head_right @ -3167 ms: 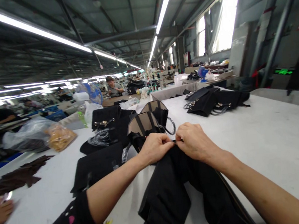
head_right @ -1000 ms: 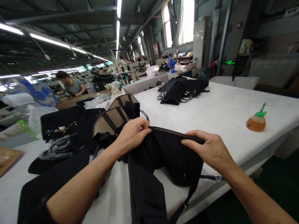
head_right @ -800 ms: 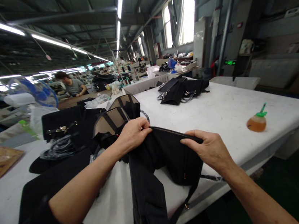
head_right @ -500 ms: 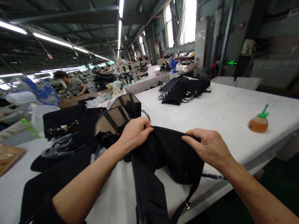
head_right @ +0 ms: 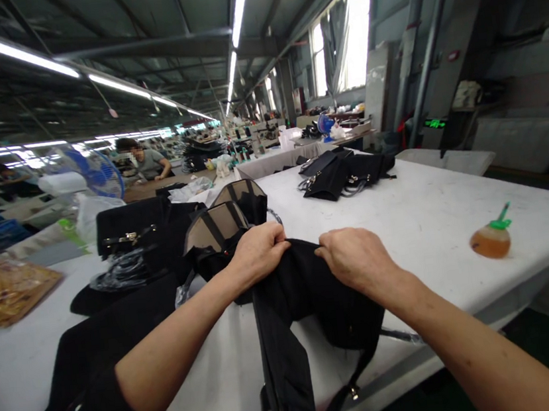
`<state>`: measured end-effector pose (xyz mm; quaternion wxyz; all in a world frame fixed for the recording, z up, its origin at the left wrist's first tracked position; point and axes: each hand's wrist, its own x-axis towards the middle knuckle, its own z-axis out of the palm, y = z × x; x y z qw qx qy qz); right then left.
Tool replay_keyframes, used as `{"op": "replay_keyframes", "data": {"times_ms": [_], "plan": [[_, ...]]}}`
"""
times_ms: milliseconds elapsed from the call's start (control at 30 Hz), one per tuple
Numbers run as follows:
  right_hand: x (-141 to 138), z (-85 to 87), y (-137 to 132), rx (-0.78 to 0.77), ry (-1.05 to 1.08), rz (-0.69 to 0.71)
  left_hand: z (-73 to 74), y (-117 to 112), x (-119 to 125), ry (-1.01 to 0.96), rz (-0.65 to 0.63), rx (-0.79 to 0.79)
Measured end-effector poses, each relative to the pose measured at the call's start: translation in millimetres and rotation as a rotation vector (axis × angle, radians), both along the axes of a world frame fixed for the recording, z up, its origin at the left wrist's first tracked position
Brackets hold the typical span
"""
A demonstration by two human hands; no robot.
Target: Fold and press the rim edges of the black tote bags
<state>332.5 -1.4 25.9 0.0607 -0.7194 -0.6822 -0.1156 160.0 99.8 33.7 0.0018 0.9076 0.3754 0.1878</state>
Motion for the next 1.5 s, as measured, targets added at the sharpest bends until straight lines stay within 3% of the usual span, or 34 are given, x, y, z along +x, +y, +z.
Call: {"op": "replay_keyframes", "data": {"times_ms": [200,400,500,633,733,833,1033,1267,1500], "plan": [[-2.5,2.6,8.9,-0.01,0.043,-0.012,-1.5,1.5,-2.6,-0.003,-0.015,0.012],[-12.1,14.6,34.1,-0.082,0.129,0.105,-0.7,-2.2,-1.7,-0.057,-0.006,-0.064],[-13.2,20.3,38.5,-0.129,0.08,0.134,5.3,-10.3,-13.5,-0.088,0.028,-0.219],[1.8,22.8,23.9,-0.146,0.11,0.137,8.5,-12.9,-35.9,-0.044,-0.131,-0.514],[11.7,22.5,10.9,-0.206,0.188,0.164,-1.0,0.1,-41.3,-0.144,-0.194,-0.733],[11.2,21.7,5.8,-0.225,0.207,0.13,-14.4,17.3,-37.8,-0.29,-0.157,-0.882],[7.7,19.9,15.2,-0.205,0.287,0.122,-20.9,25.4,-38.7,-0.298,-0.139,-0.788],[2.7,14.7,32.0,-0.184,0.563,0.281,-13.5,16.4,-39.1,-0.257,-0.146,-0.694],[-11.9,13.7,37.6,-0.12,0.466,0.268,-19.9,20.4,-39.9,-0.328,-0.147,-0.797]]}}
